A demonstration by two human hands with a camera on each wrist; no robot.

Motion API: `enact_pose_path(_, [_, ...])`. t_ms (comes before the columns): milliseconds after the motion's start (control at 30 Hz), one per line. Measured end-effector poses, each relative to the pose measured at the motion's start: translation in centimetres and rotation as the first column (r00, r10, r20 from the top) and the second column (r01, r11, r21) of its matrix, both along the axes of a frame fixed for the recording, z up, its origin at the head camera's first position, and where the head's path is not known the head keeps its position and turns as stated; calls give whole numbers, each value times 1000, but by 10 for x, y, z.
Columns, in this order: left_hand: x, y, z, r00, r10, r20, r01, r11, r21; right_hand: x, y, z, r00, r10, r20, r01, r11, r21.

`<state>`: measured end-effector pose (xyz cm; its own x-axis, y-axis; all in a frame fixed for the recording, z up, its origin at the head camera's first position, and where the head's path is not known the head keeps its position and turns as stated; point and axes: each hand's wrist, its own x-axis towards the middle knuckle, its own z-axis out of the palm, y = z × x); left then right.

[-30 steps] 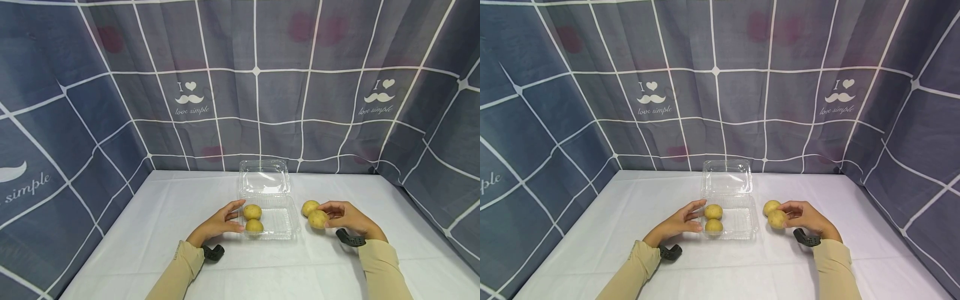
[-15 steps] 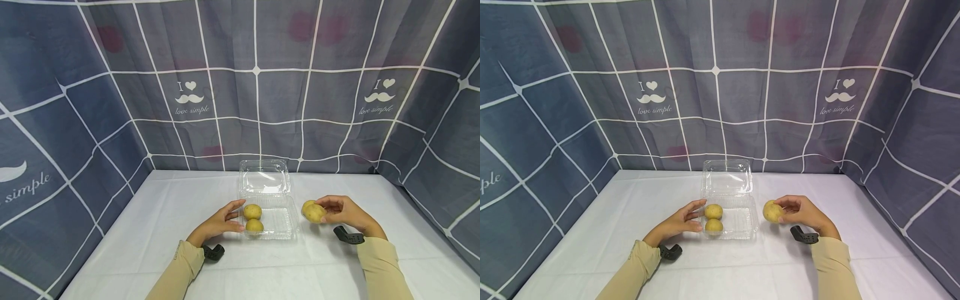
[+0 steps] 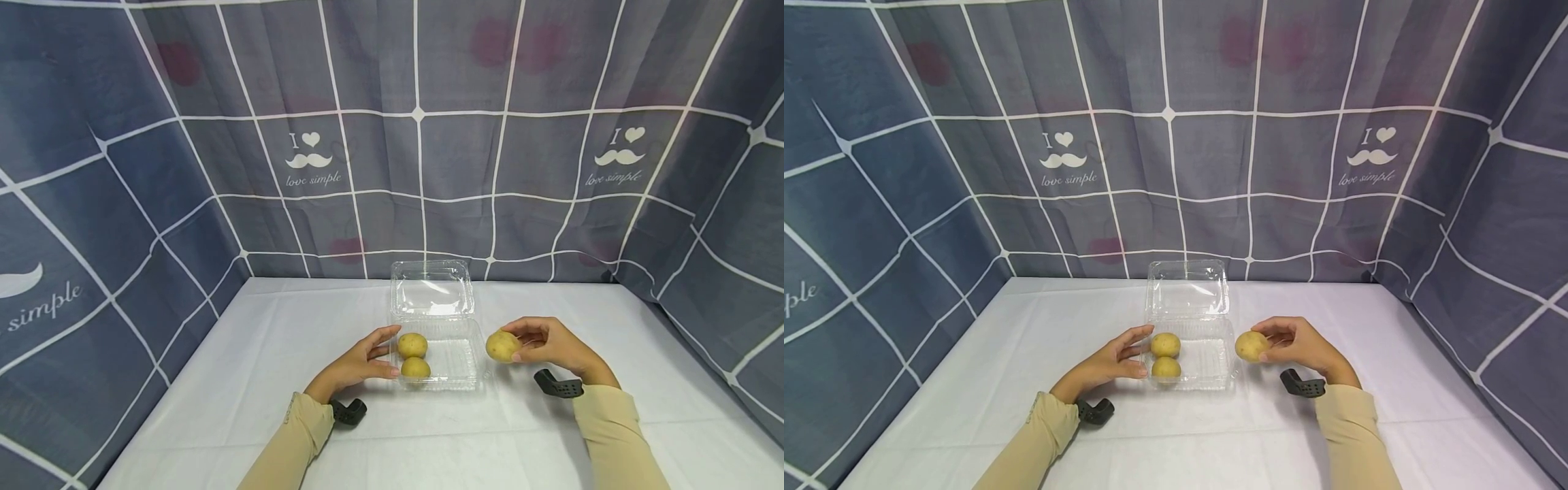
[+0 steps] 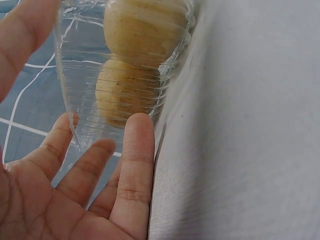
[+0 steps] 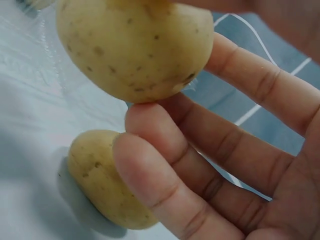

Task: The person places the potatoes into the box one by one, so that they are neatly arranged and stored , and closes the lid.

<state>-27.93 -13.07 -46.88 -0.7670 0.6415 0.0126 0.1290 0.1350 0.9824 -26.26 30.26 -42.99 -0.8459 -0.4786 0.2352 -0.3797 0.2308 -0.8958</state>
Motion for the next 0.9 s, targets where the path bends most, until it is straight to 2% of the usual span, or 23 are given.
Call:
enact_pose_path(500, [1,-1,2,1000,3,-1,-3,1000,-7,-1,-19,2,1000,11,3,-11,999,-35])
enact_pose_path(900, [2,0,3,1000,4,-1,-4,1000,-5,-1,-32,4,1000,1,-9,-1,1000,2])
